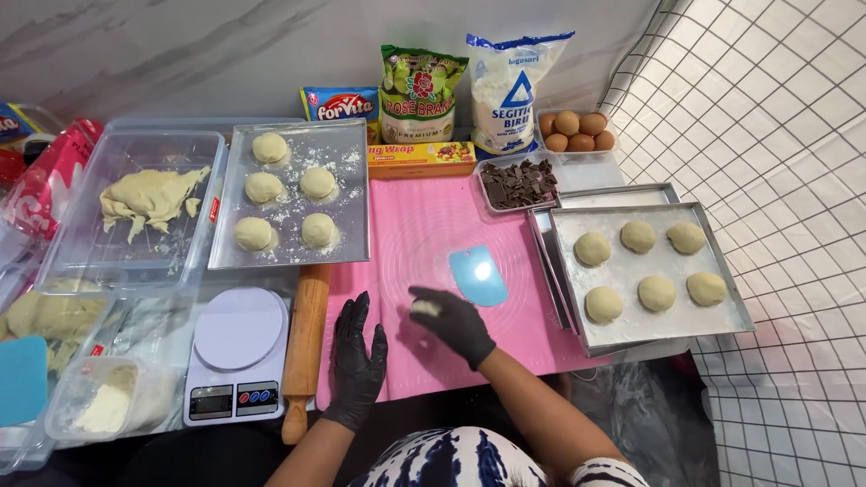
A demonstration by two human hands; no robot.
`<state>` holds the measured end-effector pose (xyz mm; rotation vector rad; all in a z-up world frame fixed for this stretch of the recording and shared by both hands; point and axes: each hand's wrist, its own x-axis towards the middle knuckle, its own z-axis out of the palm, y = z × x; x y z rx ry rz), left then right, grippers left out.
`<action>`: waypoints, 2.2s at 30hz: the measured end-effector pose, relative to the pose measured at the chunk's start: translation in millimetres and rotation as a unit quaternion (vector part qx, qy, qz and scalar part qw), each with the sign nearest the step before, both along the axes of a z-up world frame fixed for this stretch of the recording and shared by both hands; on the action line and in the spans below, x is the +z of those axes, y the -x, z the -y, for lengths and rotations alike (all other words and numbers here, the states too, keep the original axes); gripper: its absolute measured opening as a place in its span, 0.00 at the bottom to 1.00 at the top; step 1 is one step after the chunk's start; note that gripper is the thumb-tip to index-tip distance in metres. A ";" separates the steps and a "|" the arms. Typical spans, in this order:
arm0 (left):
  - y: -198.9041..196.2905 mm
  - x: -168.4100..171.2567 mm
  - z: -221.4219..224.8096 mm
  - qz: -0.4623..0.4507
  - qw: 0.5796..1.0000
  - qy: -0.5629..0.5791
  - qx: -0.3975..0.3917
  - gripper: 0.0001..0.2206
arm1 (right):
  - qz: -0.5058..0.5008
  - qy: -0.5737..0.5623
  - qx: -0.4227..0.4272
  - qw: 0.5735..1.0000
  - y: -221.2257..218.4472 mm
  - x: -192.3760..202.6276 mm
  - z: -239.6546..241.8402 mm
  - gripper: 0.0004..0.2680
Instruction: Portioning dough using a scraper, weighing each piece on a digital scale, and shaping them into balls before placing them on a baking tray.
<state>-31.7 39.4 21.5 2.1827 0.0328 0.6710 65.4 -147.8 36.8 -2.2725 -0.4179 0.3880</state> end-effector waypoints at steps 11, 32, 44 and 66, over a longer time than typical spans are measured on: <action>0.7 -3.7 -3.1 0.007 1.000 0.028 -0.005 0.23 | 0.381 0.242 0.211 0.867 -128.3 -94.1 18.3 0.24; -3.0 4.0 -3.1 0.013 1.000 0.005 0.002 0.22 | 0.352 0.301 0.105 0.880 -77.4 4.6 -58.6 0.23; -3.3 3.4 -4.5 -0.027 1.000 0.009 -0.012 0.24 | 0.361 0.295 0.196 0.863 61.8 -35.9 22.4 0.35; -5.7 10.9 -4.3 -0.022 1.000 -0.001 -0.004 0.23 | 0.374 0.180 0.158 0.896 33.4 -19.6 5.5 0.23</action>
